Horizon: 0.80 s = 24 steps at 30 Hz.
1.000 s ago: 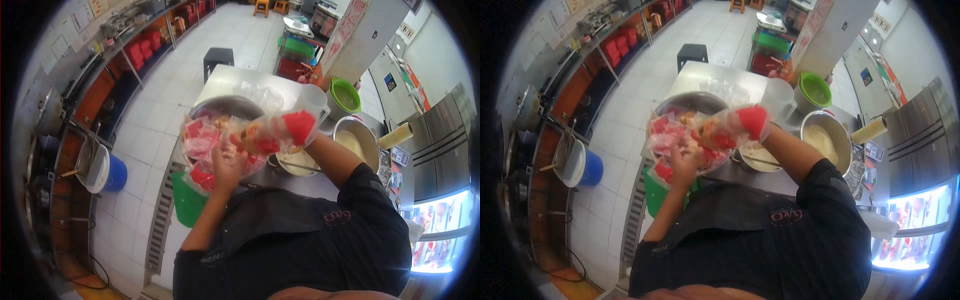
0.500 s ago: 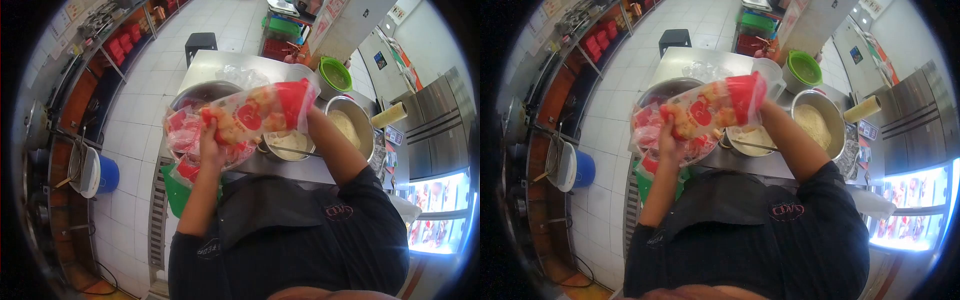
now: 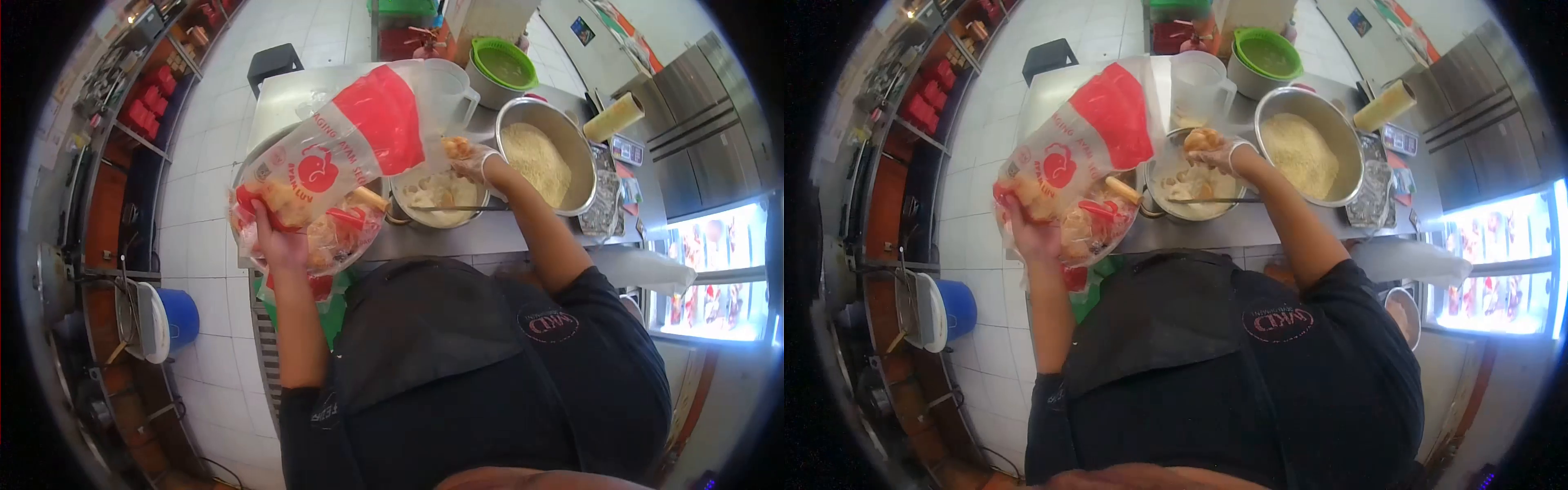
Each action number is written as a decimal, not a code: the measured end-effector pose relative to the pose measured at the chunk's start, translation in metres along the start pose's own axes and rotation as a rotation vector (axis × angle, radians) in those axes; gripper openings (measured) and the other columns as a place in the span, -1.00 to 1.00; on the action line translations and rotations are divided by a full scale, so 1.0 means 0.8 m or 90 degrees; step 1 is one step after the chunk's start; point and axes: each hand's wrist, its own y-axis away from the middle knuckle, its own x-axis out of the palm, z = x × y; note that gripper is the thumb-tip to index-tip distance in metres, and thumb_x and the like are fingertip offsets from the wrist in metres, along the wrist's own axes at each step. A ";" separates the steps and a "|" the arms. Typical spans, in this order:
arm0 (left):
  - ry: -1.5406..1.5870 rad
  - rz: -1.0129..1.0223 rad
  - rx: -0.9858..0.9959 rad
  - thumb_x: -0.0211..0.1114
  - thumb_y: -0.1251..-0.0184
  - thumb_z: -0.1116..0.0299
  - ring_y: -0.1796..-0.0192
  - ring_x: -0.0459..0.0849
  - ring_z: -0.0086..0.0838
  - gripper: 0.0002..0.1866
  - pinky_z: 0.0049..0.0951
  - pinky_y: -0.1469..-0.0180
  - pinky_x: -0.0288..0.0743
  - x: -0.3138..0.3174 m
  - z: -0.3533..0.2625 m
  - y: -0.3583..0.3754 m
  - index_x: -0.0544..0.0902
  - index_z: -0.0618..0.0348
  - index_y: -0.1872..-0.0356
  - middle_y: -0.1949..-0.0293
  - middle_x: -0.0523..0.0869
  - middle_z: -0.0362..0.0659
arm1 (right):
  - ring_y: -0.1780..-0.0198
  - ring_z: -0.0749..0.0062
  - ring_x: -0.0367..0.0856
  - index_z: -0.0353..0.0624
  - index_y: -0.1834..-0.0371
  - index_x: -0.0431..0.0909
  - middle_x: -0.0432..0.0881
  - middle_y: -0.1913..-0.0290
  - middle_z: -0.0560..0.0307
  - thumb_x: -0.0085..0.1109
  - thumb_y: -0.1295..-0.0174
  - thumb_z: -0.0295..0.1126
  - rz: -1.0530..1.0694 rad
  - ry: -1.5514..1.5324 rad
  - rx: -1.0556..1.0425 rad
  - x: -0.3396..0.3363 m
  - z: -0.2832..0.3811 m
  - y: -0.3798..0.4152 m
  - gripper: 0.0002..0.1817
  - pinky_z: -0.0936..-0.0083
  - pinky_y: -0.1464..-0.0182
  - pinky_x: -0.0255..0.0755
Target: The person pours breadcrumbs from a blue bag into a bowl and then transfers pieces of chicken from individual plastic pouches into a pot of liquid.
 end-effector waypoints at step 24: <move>-0.047 0.004 0.107 0.11 -0.63 0.02 -0.46 0.46 -0.18 -0.41 0.01 -0.46 0.39 -0.038 -0.013 0.039 0.27 0.01 -0.53 -0.45 0.45 -0.12 | 0.12 0.36 0.77 -0.04 -0.06 0.74 0.80 0.08 0.10 0.22 -0.36 -0.23 -0.211 0.129 -0.321 0.043 -0.003 -0.015 -0.71 0.48 0.04 0.59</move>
